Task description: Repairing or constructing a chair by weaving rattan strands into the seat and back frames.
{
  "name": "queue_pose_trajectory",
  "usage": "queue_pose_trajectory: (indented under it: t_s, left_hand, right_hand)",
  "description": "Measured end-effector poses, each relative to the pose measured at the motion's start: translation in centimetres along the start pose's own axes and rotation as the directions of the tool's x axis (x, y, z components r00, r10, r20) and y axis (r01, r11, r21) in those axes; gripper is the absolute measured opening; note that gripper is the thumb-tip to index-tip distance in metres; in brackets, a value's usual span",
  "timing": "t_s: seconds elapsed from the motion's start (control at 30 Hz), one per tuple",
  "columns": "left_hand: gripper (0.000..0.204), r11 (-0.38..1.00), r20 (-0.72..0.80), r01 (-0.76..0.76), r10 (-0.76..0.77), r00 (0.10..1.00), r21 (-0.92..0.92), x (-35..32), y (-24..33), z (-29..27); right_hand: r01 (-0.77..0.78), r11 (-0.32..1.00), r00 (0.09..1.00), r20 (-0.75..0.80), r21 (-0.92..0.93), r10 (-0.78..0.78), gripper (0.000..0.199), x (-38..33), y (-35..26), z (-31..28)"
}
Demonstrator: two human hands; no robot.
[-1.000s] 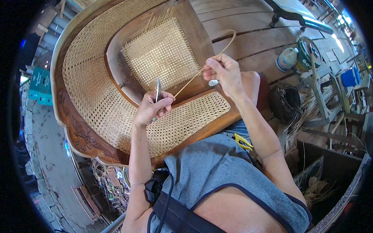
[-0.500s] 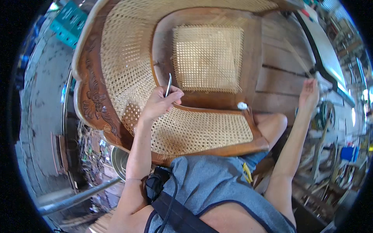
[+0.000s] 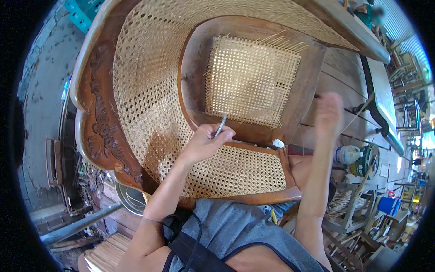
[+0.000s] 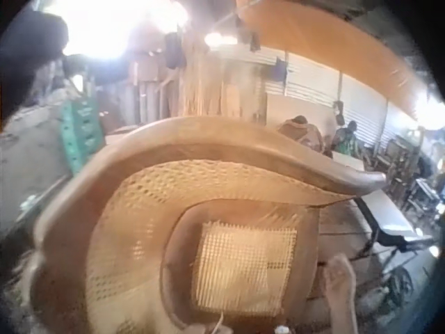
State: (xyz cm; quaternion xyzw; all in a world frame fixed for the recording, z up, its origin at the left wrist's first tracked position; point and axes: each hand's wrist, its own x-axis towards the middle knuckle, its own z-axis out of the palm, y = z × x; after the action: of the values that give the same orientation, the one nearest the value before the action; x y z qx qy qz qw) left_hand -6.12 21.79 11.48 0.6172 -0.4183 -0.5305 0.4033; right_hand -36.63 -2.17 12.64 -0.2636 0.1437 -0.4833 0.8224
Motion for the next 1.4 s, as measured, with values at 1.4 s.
queue_pose_trajectory:
  t_s: [1.4]
  left_hand:
    - [0.028,0.771,-0.787,-0.159,-0.607,0.110,-0.617,-33.2,-27.5,-17.4]
  right_hand:
    - [0.425,-0.703,0.903,0.215,-0.570,0.372,0.017,20.3,34.1,6.9]
